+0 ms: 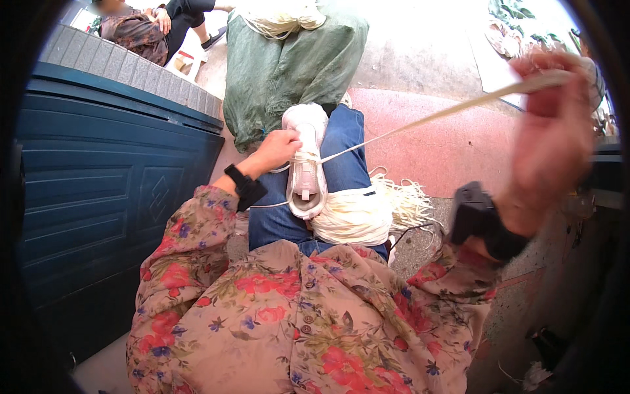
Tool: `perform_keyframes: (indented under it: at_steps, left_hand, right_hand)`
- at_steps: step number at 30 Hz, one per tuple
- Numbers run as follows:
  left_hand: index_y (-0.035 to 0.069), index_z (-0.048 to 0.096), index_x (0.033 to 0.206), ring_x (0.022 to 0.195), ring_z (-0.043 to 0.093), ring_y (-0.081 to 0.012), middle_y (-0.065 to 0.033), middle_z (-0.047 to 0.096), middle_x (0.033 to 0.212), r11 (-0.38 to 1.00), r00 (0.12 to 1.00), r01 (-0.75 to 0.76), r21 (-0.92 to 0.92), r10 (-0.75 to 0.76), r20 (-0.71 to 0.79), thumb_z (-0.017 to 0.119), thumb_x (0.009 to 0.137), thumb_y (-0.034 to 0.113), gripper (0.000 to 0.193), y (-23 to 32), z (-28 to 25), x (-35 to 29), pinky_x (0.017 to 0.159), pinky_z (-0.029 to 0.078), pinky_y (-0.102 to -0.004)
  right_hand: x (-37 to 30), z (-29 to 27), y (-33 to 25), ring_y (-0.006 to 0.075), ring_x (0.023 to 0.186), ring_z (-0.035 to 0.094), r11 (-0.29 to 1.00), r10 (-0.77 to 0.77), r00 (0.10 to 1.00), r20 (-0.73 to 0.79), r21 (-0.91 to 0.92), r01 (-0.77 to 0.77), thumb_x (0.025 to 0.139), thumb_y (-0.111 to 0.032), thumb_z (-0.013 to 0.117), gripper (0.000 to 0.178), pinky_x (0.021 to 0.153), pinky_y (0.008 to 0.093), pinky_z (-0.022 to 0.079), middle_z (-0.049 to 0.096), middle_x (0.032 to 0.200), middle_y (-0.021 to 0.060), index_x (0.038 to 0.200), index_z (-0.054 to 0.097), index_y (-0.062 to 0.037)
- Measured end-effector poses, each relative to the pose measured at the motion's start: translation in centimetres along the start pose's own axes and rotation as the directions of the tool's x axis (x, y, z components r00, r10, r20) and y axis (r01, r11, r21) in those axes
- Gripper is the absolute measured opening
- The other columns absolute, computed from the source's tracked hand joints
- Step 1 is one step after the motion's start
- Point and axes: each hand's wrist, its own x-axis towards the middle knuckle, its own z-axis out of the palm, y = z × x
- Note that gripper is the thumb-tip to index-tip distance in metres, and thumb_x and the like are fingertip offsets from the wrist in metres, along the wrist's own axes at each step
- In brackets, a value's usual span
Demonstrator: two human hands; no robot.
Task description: The recorder is lacing and organizing white shoes, pulling long white laces through the eyelets and bundle-tying materials.
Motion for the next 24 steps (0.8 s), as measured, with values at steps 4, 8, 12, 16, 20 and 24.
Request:
perform_keyframes:
  at_steps: [4,8,12,16,20,24]
  left_hand:
    - [0.002,0.062,0.071,0.066,0.054,-0.0293,-0.0139,0.059,0.069,0.996,0.98,-0.023,0.083,0.039,-0.195,0.059,0.073,0.019,0.018,-0.6,-0.9,-3.5,0.061,0.042,-0.0385]
    - [0.008,0.061,0.069,0.067,0.05,-0.0261,-0.0093,0.054,0.066,0.973,0.972,-0.118,0.199,0.154,-0.176,0.059,0.07,0.016,0.009,1.6,0.7,-5.2,0.059,0.041,-0.037]
    - [0.008,0.062,0.072,0.079,0.049,-0.0239,-0.0076,0.055,0.077,0.742,0.995,-0.059,0.668,0.101,-0.024,0.06,0.064,0.015,0.011,3.7,1.2,-5.5,0.062,0.04,-0.0371]
    - [0.008,0.062,0.073,0.081,0.048,-0.0227,-0.0058,0.054,0.075,0.631,0.993,-0.121,0.767,0.081,0.091,0.059,0.063,0.016,0.013,4.9,0.6,-5.4,0.062,0.039,-0.035]
    - [0.009,0.062,0.072,0.08,0.048,-0.0206,-0.0046,0.054,0.077,0.628,0.956,-0.286,0.724,0.24,0.17,0.057,0.065,0.016,0.01,2.7,0.8,-4.8,0.062,0.036,-0.033]
    - [0.006,0.059,0.072,0.077,0.049,-0.0216,-0.0043,0.055,0.077,0.85,0.91,-0.34,0.402,0.405,-0.086,0.058,0.07,0.01,0.004,3.8,-0.3,-4.3,0.063,0.038,-0.0344]
  right_hand:
    - [-7.4,-0.1,9.2,0.0018,0.044,0.027,0.617,0.668,0.627,0.401,0.173,-0.768,0.093,-0.027,0.038,0.021,0.037,0.0178,0.022,0.03,0.057,-0.0067,0.095,0.047,-0.0084]
    - [-16.0,1.1,14.0,0.0018,0.045,0.033,0.303,0.906,0.239,0.349,-0.142,-0.942,0.088,-0.023,0.048,0.023,0.038,0.0161,0.027,0.039,0.059,-0.0059,0.103,0.048,-0.0061]
    - [-21.7,2.2,17.1,0.0038,0.048,0.042,0.31,0.924,0.154,0.349,-0.451,-0.837,0.087,-0.019,0.048,0.017,0.04,0.0179,0.034,0.048,0.062,-0.0031,0.091,0.055,-0.0049]
    - [-23.8,1.6,17.9,0.0065,0.055,0.049,0.423,0.883,0.189,0.429,-0.556,-0.715,0.085,-0.018,0.051,0.019,0.049,0.0191,0.04,0.055,0.069,0.0009,0.093,0.059,-0.0014]
    - [-25.2,1.1,18.6,0.0148,0.062,0.056,0.567,0.821,0.336,0.461,-0.595,-0.57,0.083,-0.012,0.05,0.019,0.057,0.0267,0.045,0.06,0.072,0.0098,0.092,0.058,0.0032]
    - [-25.5,1.1,19.0,0.019,0.061,0.058,0.553,0.831,0.309,0.463,-0.623,-0.553,0.084,-0.014,0.046,0.02,0.057,0.0302,0.045,0.06,0.07,0.0131,0.087,0.058,0.0027]
